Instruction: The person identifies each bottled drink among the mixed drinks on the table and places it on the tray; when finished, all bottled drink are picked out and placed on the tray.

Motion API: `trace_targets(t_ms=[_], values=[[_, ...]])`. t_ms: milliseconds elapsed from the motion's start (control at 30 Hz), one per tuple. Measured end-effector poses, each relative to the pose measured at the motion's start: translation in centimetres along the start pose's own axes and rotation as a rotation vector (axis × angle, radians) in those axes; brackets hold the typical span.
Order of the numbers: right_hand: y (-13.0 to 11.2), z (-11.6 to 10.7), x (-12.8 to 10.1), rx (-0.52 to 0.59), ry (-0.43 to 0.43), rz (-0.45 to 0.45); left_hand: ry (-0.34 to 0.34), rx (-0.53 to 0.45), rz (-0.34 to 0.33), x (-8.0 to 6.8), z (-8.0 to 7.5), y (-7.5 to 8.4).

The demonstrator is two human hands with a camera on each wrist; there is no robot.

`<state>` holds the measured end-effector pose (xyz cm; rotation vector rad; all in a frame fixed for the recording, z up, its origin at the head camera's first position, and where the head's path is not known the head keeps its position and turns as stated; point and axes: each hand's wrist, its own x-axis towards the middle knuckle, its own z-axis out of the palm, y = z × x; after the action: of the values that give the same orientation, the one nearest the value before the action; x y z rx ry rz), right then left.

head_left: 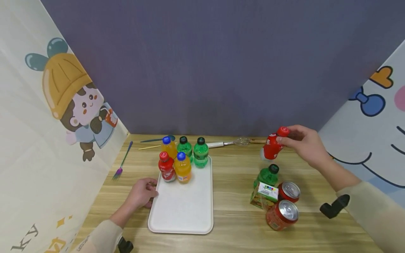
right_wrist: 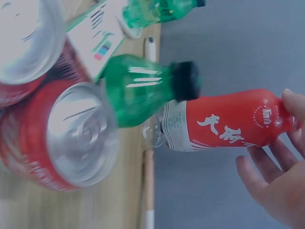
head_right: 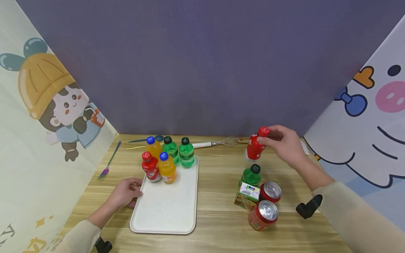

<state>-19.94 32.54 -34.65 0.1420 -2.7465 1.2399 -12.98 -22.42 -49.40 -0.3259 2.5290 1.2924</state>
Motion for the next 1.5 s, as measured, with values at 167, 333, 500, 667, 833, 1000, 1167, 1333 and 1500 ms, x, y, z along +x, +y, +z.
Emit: trace_targets(t_ms=[167,333,500,667,833,1000,1167,1333,1500], values=[[-1.9,-0.2,0.3,0.031,0.005,-0.012,-0.001,-0.007,-0.008,0.1,0.0,-0.1],[-4.0,0.0,0.6,0.068,0.001,-0.036,0.002,0.000,0.003,0.0,0.0,-0.2],[-6.2,0.8,0.9,0.156,-0.028,-0.064,0.010,0.011,0.028,0.0,-0.1,-0.5],[-8.2,2.4,1.5,0.184,-0.056,-0.088,0.013,0.018,0.020,0.0,-0.2,-0.6],[-9.8,4.6,2.1,0.203,-0.102,-0.111,0.011,0.021,0.010,0.0,-0.2,-0.6],[-10.9,7.2,2.4,0.267,-0.158,-0.134,0.011,0.018,0.016,0.0,-0.2,-0.6],[-11.4,10.0,2.4,0.314,-0.224,-0.162,0.007,0.011,0.019,0.0,-0.1,-0.5],[-11.6,12.5,2.3,0.344,-0.282,-0.171,0.006,0.006,0.015,0.0,-0.1,-0.4],[-11.6,14.8,1.9,0.348,-0.319,-0.160,0.000,0.004,0.012,0.1,0.0,-0.1]])
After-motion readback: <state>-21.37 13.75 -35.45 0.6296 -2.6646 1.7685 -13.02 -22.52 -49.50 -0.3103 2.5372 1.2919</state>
